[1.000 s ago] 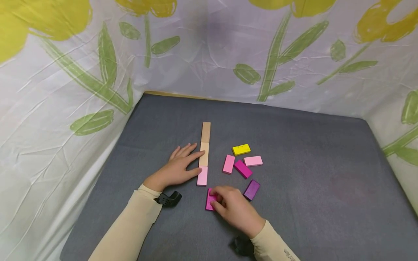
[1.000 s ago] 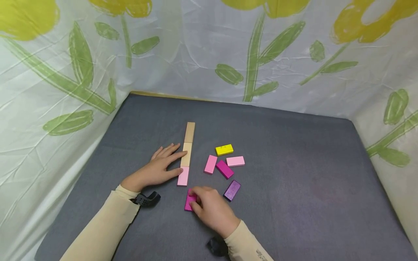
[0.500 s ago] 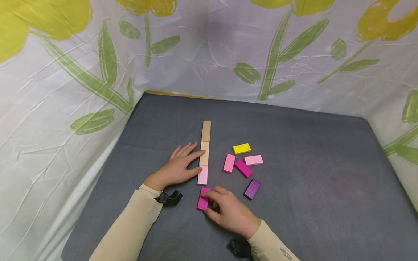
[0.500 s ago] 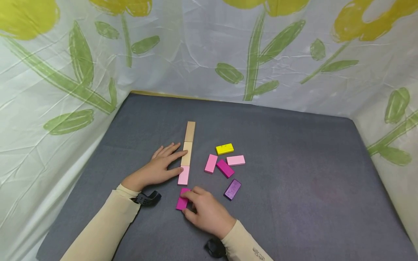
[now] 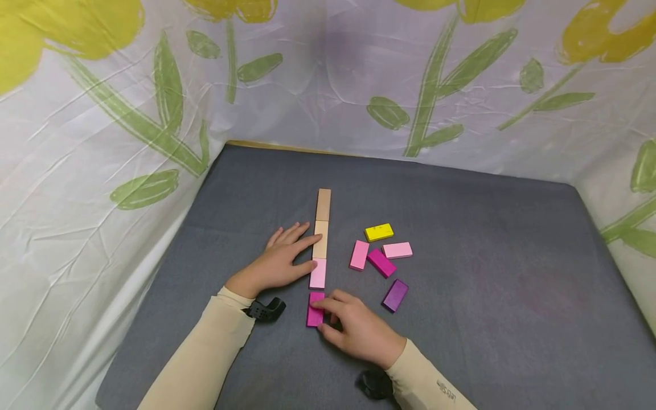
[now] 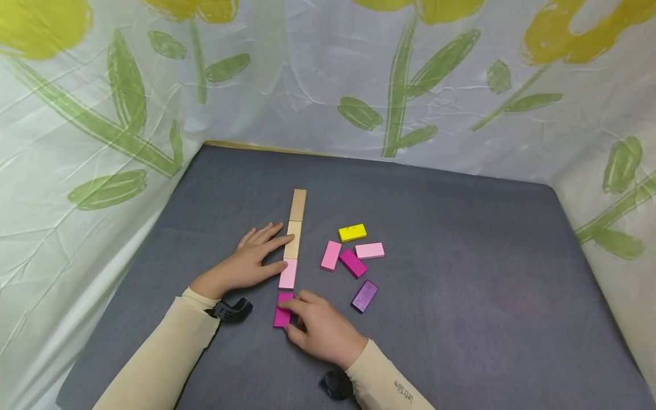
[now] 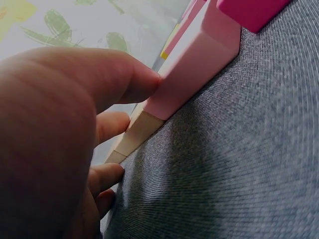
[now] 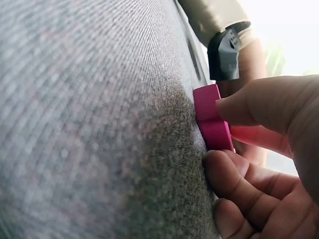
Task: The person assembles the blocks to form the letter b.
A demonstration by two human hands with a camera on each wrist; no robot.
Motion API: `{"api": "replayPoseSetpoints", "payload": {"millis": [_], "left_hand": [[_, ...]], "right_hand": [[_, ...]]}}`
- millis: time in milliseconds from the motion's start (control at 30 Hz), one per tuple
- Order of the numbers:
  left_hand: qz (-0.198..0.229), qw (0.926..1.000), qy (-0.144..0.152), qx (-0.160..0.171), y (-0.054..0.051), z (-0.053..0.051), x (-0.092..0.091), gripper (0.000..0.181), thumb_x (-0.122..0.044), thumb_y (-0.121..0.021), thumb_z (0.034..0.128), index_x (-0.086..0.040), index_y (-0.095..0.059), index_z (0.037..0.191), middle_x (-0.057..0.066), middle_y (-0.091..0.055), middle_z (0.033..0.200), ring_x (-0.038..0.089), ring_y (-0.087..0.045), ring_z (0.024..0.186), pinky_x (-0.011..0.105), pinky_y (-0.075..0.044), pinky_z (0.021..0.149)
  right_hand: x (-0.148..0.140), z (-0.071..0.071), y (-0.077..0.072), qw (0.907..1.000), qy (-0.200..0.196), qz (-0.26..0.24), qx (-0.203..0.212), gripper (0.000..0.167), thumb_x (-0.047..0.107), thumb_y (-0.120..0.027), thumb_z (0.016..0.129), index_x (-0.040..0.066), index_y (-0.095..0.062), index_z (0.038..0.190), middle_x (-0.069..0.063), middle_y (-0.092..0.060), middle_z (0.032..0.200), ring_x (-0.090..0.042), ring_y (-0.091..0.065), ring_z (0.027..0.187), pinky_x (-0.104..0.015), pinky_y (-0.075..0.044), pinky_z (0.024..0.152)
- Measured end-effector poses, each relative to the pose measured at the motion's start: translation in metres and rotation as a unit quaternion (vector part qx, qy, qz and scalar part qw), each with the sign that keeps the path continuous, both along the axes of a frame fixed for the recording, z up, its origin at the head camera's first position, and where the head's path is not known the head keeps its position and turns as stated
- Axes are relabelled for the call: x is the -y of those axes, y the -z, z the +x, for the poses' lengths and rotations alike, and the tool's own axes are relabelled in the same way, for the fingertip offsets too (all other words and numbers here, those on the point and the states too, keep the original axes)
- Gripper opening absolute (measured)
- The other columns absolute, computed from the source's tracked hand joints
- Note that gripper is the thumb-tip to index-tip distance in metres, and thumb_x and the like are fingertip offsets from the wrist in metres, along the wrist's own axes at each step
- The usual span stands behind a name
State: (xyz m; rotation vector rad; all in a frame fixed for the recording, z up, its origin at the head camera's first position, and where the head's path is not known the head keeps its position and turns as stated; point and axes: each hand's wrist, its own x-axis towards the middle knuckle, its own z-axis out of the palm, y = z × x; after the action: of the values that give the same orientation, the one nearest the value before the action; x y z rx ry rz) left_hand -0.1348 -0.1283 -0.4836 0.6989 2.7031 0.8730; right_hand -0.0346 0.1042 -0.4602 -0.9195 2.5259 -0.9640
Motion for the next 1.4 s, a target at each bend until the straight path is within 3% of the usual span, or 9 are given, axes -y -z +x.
{"api": "replayPoseSetpoints", "payload": {"millis": [1133, 1400], "left_hand": [[-0.003, 1.0000, 0.000, 0.008, -0.0047, -0.0003, -0.0015, 0.064, -0.039, -0.065, 0.1015, -0.021, -0.047, 0.160, 0.015, -0.028, 0.172, 0.036, -0.015, 0.162, 0.060, 0.000, 0.129], [-0.001, 1.0000, 0.001, 0.006, -0.0032, 0.0016, -0.0011, 0.064, -0.039, -0.065, 0.1013, -0.020, -0.048, 0.160, 0.015, -0.028, 0.172, 0.036, -0.016, 0.162, 0.060, -0.001, 0.129]], "right_hand": [[-0.0010, -0.0052, 0.0058, 0.9995, 0.005, -0.027, -0.015, 0.038, 0.013, -0.075, 0.098, 0.008, -0.070, 0.135, 0.002, -0.063, 0.097, -0.005, -0.055, 0.077, -0.020, -0.049, 0.068], [-0.0014, -0.0031, 0.0045, 0.9997, 0.008, -0.021, 0.003, 0.044, 0.018, -0.075, 0.098, 0.009, -0.067, 0.141, 0.004, -0.060, 0.093, -0.004, -0.054, 0.076, -0.019, -0.048, 0.067]]}}
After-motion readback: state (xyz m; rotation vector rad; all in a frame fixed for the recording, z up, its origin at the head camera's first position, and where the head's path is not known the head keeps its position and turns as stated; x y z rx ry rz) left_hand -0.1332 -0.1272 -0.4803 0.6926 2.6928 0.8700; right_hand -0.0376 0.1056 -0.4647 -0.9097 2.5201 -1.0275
